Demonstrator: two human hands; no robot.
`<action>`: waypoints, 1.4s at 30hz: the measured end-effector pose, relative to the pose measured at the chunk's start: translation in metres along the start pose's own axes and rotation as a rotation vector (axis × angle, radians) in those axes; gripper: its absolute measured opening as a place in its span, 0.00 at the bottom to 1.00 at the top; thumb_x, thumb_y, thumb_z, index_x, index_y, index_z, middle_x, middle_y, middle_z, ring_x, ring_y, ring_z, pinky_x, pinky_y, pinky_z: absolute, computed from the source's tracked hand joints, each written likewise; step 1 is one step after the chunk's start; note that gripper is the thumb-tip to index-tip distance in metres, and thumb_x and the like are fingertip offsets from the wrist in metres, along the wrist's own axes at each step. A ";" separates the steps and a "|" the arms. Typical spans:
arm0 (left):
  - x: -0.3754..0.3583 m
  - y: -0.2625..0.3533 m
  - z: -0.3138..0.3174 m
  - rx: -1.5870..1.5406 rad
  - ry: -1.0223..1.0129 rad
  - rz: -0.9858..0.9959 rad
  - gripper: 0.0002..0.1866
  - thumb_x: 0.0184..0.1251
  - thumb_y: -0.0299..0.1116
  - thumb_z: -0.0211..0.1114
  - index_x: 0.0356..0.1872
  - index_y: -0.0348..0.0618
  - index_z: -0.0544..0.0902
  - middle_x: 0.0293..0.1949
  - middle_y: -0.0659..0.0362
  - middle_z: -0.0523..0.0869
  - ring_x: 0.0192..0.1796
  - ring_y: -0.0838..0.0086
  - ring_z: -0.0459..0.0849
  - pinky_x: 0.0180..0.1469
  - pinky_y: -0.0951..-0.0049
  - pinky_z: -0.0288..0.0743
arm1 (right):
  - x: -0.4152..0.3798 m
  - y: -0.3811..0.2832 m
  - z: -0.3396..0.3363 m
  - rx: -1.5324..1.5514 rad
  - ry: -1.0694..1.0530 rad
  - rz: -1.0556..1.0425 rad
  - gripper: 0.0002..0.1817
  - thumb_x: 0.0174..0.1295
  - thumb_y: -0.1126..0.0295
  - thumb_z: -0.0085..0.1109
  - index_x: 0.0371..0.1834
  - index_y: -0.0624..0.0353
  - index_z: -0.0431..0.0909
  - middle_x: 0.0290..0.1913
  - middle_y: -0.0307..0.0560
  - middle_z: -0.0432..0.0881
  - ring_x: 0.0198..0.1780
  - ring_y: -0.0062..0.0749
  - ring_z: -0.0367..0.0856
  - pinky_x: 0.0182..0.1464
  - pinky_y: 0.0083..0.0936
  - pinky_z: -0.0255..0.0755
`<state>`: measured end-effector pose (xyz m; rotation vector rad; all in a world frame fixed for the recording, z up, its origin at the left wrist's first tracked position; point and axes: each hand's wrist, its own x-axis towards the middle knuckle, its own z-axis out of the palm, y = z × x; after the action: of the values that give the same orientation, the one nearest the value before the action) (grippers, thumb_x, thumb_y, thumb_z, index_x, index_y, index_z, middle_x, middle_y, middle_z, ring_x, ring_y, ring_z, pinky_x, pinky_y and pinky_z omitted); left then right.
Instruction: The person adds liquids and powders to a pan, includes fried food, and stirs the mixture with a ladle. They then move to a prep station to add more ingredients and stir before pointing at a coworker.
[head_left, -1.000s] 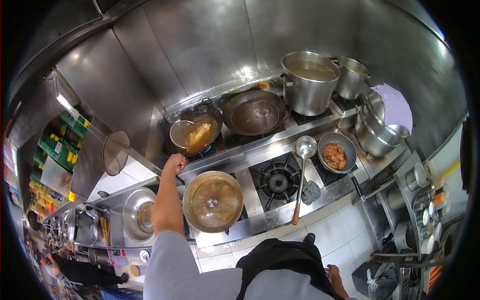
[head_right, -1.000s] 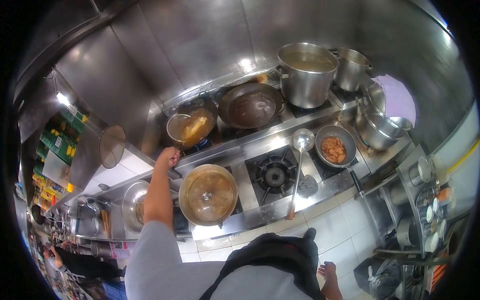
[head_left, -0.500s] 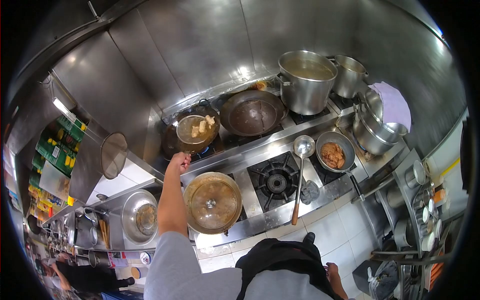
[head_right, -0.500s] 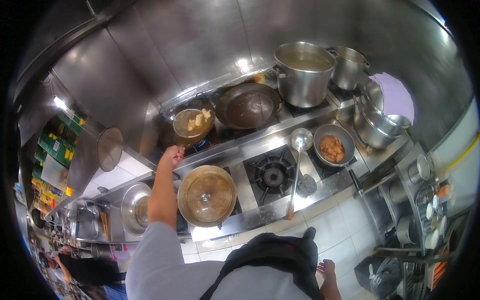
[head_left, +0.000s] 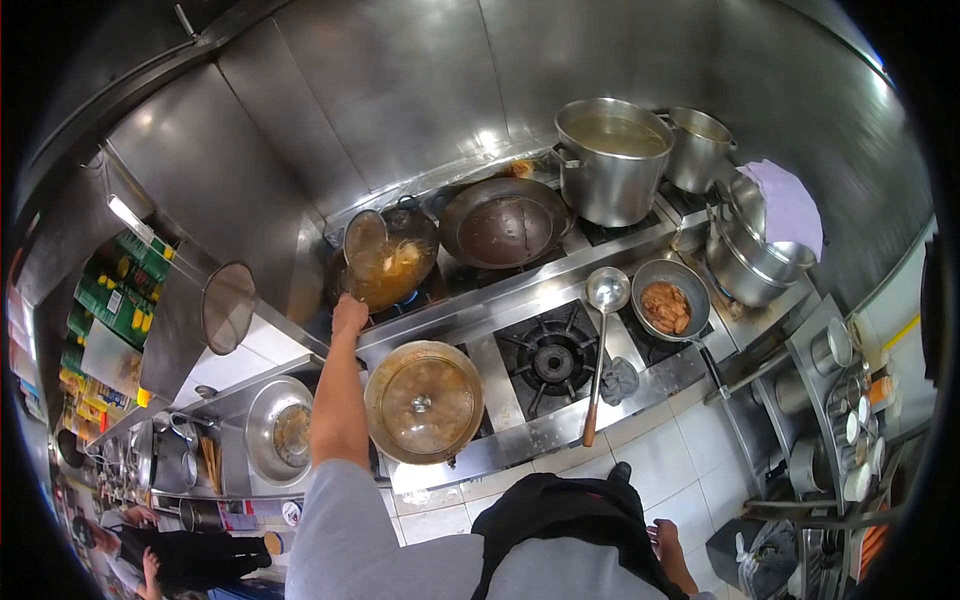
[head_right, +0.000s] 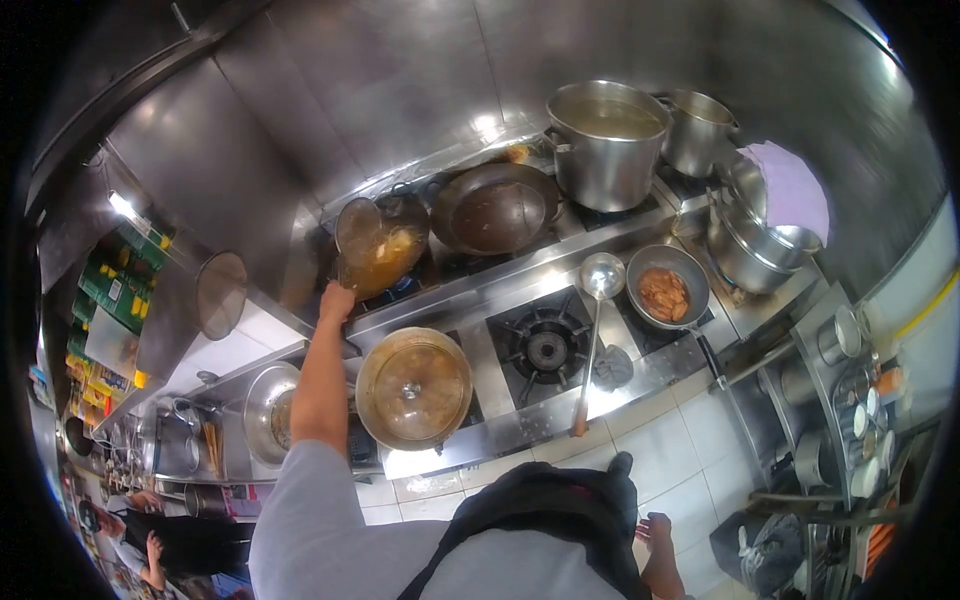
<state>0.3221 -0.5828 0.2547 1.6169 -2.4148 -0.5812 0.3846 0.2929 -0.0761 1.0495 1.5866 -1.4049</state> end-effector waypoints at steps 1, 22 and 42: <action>-0.006 0.003 -0.010 0.023 0.027 0.008 0.20 0.63 0.31 0.54 0.55 0.34 0.76 0.53 0.35 0.83 0.57 0.43 0.83 0.58 0.51 0.77 | -0.004 -0.002 0.001 0.007 0.004 0.004 0.14 0.66 0.63 0.52 0.52 0.53 0.70 0.41 0.49 0.77 0.36 0.42 0.79 0.38 0.44 0.78; 0.024 0.004 0.111 -0.422 0.200 0.287 0.29 0.60 0.26 0.55 0.64 0.27 0.64 0.57 0.39 0.78 0.59 0.49 0.78 0.66 0.61 0.68 | -0.006 -0.001 0.009 0.060 0.018 -0.041 0.06 0.64 0.65 0.60 0.41 0.50 0.76 0.31 0.42 0.80 0.28 0.33 0.81 0.32 0.36 0.81; -0.059 0.085 0.218 -0.880 0.034 0.334 0.24 0.66 0.25 0.57 0.64 0.39 0.70 0.54 0.53 0.79 0.52 0.65 0.80 0.52 0.63 0.75 | -0.009 0.029 -0.018 0.084 0.011 0.143 0.11 0.66 0.65 0.53 0.48 0.57 0.73 0.39 0.51 0.82 0.35 0.43 0.83 0.41 0.46 0.77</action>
<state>0.1954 -0.4523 0.0958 0.8248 -1.8781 -1.2789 0.4141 0.3113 -0.0764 1.1976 1.4416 -1.3804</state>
